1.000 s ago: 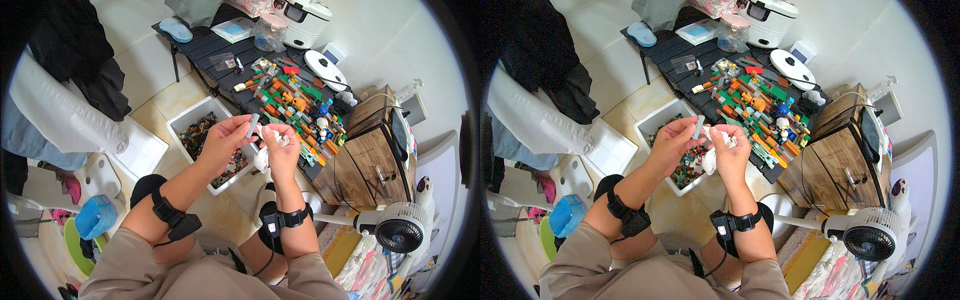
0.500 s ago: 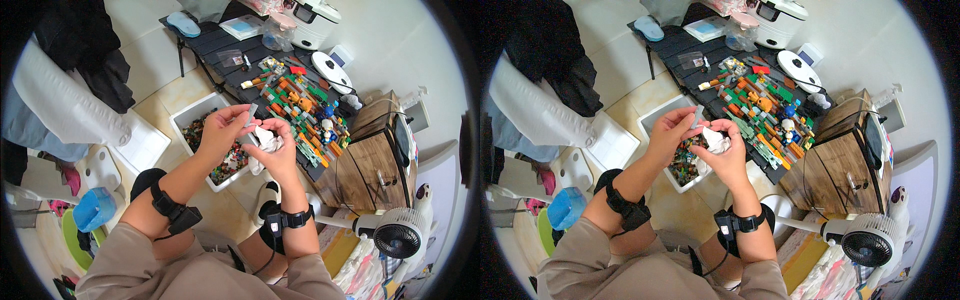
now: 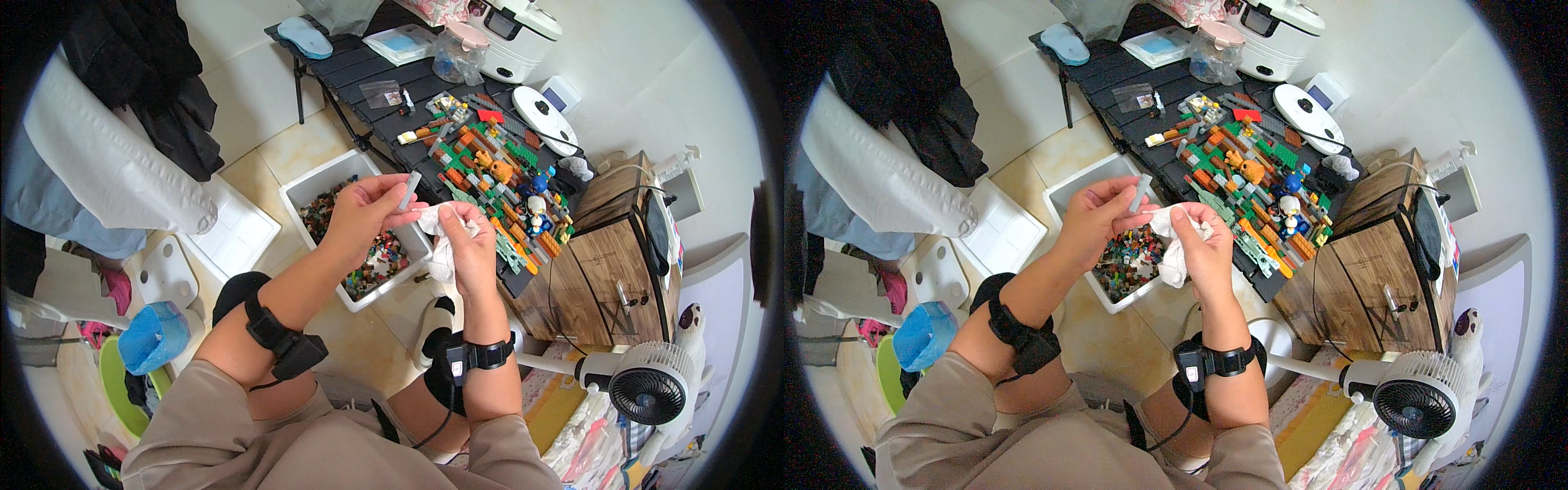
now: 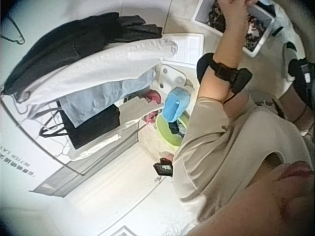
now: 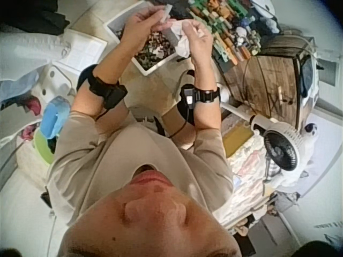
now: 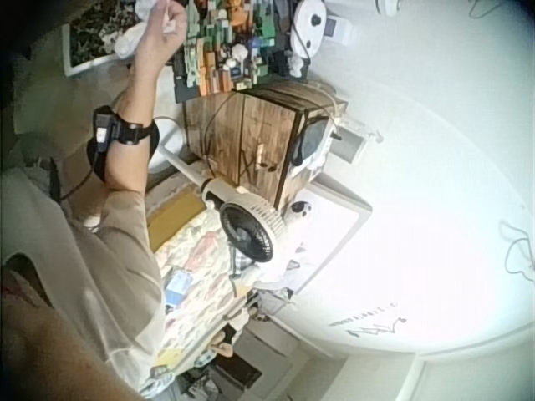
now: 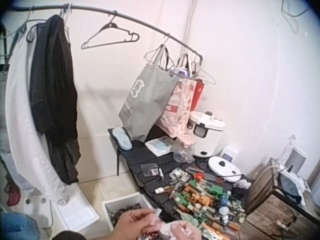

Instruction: The person cleans plastic building blocks one by one with a cloth and then places them onto a baseplate on a table.

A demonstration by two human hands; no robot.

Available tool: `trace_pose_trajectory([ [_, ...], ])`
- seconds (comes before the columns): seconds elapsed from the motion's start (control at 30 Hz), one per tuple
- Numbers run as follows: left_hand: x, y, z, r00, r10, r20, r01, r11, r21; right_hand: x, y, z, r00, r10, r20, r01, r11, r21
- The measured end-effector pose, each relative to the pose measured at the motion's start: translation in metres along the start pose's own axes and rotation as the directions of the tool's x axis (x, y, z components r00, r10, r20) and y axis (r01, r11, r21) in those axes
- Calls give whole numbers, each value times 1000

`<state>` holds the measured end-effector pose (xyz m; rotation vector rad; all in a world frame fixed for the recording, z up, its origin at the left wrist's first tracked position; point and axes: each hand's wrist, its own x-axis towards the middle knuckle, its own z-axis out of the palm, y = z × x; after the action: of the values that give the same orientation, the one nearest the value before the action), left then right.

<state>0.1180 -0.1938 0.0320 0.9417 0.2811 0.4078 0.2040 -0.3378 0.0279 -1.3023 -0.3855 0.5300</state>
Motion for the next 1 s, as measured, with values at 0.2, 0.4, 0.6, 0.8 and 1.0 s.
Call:
trace_pose_trajectory([
  [0.2,-2,4,-3,984,-176,9,176,977,-123,-4,-11,-4,988,42,148,-37,999,-37],
  [0.4,-2,-2,0,976,-204,80,212,971,-110,-9,-19,-3,985,-50,162,40,997,64],
  [0.6,-7,-14,9,976,-216,32,217,976,-20,-7,-9,8,943,-315,112,333,911,-244],
  [0.8,-8,-18,7,955,-274,110,289,946,-148,-3,-11,8,946,-320,45,322,924,-208],
  [1.0,-10,-20,8,919,-353,175,389,881,-269,-3,-8,6,974,-171,150,198,962,-186],
])
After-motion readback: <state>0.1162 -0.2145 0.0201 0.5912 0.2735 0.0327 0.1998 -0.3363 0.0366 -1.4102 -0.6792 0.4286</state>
